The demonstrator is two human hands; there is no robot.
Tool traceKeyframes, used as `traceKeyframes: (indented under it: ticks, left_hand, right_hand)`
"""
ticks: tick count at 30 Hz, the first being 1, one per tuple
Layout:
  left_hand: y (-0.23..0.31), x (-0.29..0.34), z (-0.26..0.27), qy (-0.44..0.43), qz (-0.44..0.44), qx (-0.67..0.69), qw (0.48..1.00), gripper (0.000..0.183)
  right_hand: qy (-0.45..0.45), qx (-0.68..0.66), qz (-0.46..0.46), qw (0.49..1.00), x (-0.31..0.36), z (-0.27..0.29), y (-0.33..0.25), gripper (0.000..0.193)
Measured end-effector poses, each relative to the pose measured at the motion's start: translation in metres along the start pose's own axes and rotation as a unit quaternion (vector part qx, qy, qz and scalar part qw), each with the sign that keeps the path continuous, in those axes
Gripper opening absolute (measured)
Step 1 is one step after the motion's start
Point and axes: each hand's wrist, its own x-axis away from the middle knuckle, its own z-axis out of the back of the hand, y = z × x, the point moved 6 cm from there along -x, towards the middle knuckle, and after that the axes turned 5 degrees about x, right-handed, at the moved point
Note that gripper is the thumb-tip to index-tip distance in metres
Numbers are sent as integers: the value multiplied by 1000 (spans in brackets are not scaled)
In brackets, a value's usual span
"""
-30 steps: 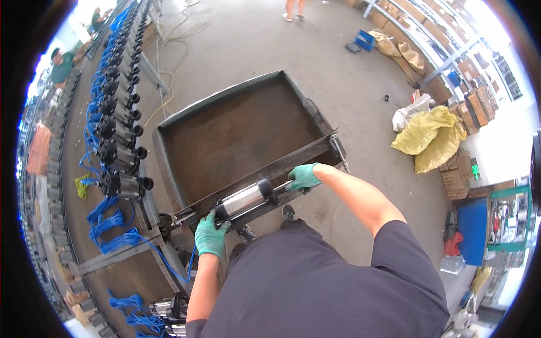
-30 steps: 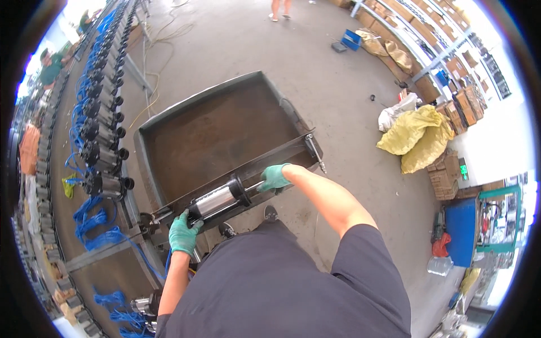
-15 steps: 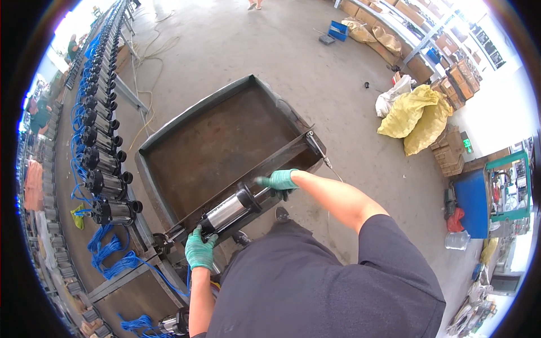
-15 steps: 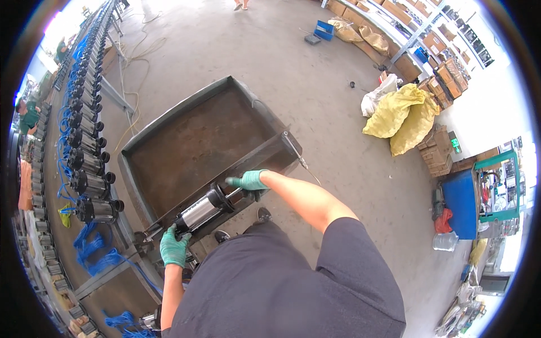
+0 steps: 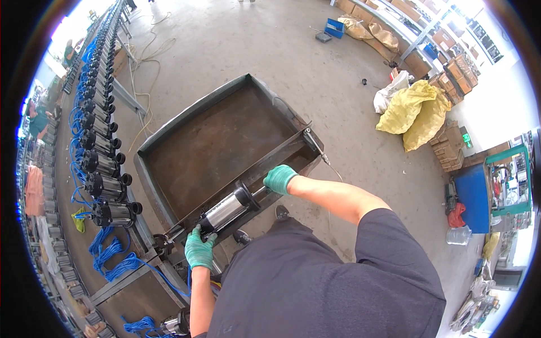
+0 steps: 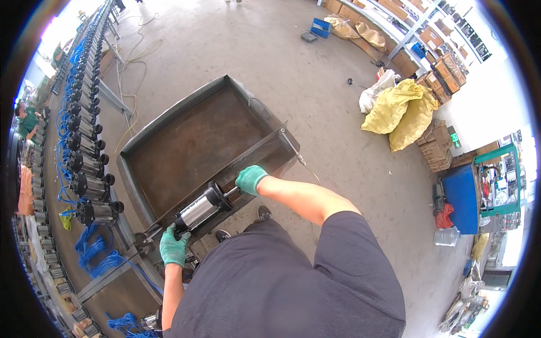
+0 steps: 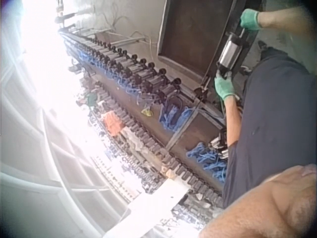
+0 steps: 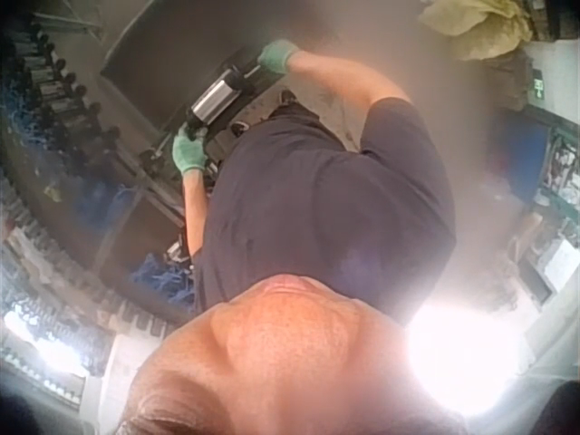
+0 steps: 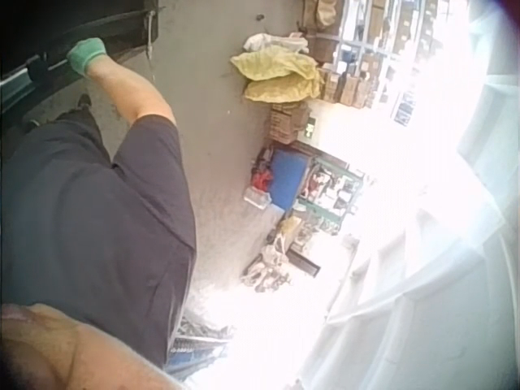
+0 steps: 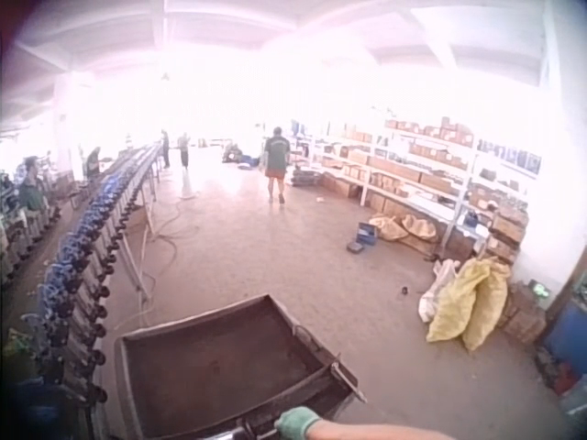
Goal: The person places a water pump into a tub of water, holds it submerged while it is connected to a power cord, then removes the pump and places it on a rack with other pumps.
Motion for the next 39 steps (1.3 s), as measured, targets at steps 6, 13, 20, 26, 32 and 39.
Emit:
traceKeyframes:
  ticks: [6,13,20,26,32,39]
  left_hand:
    - [-6,1,-1,6,-7,3,1000,69]
    - [2,3,-1,8,-5,-3,1000,69]
    - [-3,6,-1,21,-23,42,999,66]
    - [7,8,10,-16,-14,-2,1000,68]
    - [-136,36,14,198,105,90,970,59]
    - [-249,60,-40,4,227,141,964,60]
  right_hand:
    - [-234,-360,-97,898,9,-9,12,50]
    - [-107,-780,-121,604,25,-32,10,31]
    - [-172,-760,-46,625,10,-29,13,50]
    - [-156,-370,-25,916,4,-9,2,72]
    - [-114,-429,-61,894,-2,-24,4,51]
    - [14,-636,-134,760,0,-37,22,31]
